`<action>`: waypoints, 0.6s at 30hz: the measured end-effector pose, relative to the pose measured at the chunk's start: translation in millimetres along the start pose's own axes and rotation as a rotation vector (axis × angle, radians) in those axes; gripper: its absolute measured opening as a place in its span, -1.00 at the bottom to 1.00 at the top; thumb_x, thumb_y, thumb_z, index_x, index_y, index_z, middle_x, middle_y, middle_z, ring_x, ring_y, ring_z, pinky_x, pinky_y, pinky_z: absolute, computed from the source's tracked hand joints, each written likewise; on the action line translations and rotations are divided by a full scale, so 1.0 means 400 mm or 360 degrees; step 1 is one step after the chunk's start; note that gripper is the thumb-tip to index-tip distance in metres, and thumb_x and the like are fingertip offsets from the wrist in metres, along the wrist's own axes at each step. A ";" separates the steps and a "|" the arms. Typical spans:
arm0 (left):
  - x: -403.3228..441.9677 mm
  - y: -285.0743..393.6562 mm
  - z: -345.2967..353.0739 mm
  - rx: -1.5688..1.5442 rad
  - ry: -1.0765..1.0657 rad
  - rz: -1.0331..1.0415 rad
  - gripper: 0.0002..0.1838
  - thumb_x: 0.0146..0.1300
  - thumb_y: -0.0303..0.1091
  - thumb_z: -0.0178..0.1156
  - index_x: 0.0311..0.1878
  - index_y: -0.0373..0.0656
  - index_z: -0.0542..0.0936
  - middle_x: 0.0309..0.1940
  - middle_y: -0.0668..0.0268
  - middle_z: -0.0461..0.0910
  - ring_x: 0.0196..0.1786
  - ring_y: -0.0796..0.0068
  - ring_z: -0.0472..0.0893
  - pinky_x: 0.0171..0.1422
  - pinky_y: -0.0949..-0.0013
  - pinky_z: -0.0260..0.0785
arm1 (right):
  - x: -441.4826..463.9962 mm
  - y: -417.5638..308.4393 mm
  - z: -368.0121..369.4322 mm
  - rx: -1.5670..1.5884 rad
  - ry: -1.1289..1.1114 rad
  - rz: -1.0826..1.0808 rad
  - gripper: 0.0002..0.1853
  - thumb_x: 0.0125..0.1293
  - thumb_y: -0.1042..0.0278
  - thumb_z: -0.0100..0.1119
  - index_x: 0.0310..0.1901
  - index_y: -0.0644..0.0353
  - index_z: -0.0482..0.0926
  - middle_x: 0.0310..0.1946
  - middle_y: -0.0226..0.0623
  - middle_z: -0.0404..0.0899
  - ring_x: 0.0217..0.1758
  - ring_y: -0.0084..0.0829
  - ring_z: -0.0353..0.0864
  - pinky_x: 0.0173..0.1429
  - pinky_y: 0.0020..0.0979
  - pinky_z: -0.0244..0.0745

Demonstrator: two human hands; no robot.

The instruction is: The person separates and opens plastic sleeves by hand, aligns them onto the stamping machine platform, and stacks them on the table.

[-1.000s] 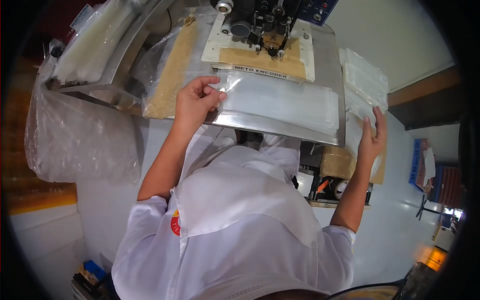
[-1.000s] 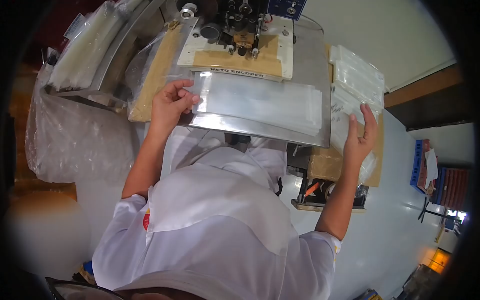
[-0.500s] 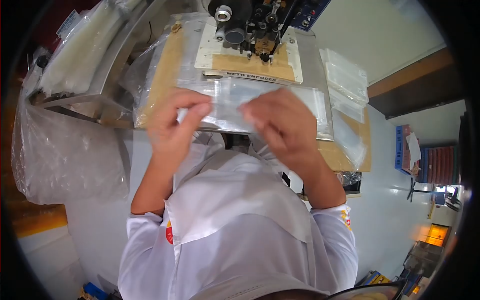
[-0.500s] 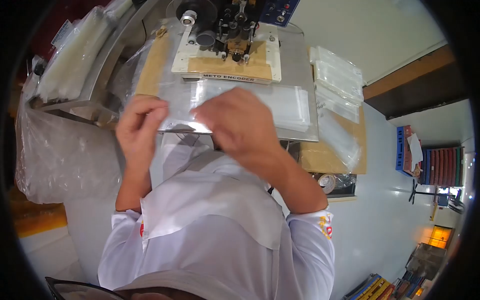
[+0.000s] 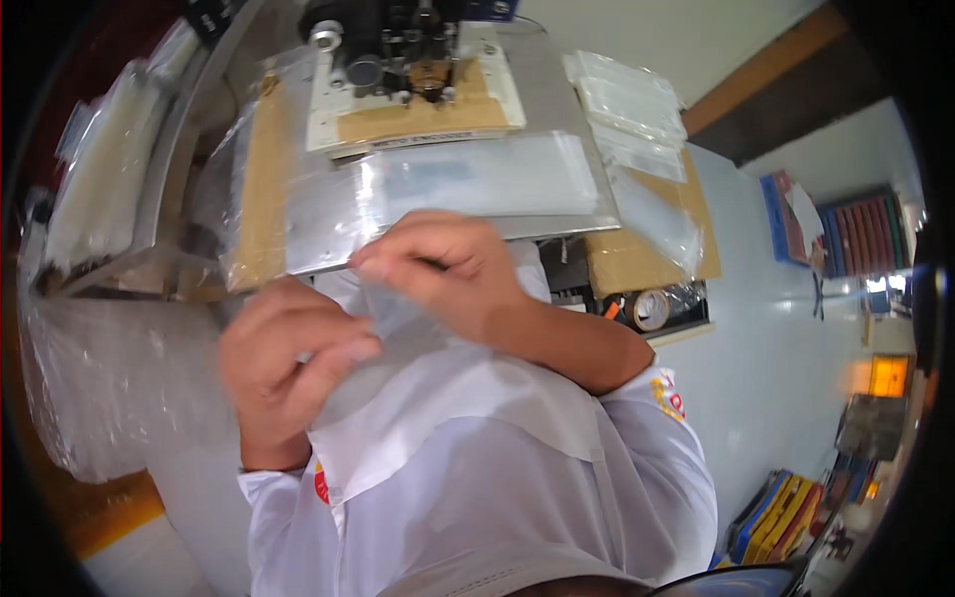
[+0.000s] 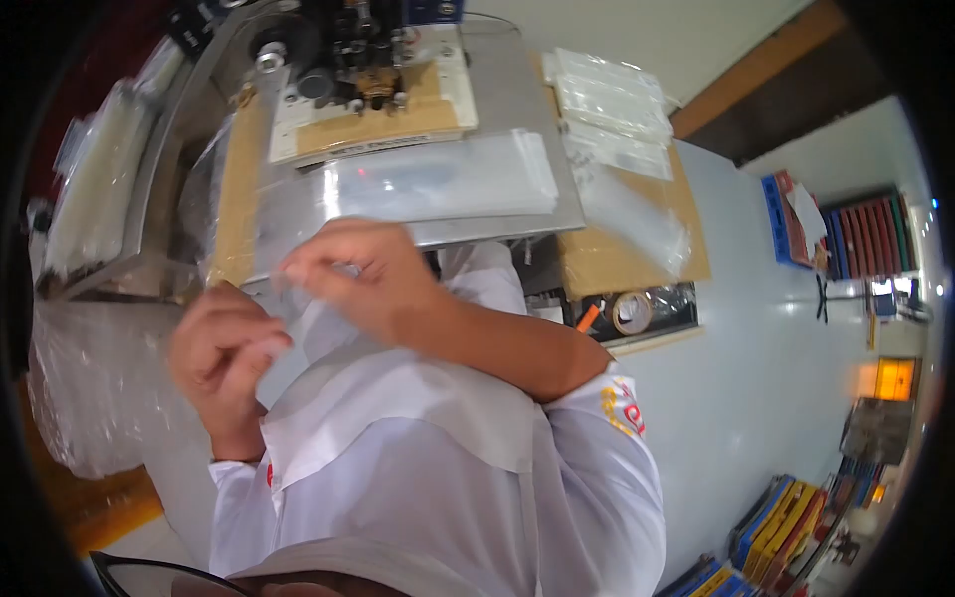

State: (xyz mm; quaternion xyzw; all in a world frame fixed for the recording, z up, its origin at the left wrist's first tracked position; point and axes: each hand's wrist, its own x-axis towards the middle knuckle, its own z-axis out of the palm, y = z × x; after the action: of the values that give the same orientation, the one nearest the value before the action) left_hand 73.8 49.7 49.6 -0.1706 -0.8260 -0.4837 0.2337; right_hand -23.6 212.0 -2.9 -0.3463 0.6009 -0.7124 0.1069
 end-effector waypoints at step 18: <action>0.047 -0.060 -0.040 -0.0207 0.0004 -0.0302 -0.78 -0.11 -0.46 0.42 -0.36 -0.31 0.64 -0.45 0.27 0.54 -0.41 0.51 0.48 -0.31 0.47 0.25 | 0.007 -0.021 -0.055 0.0558 -0.0229 0.0631 -0.86 0.24 0.52 0.34 -0.16 0.27 0.72 -0.19 -0.32 0.70 -0.16 -0.63 0.62 -0.07 -0.57 0.50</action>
State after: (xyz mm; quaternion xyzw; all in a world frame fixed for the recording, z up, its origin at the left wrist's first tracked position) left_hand 49.5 25.3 49.3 -0.1057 -0.8049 -0.5566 0.1764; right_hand -37.3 229.7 5.4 -0.2476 0.5153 -0.7444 0.3451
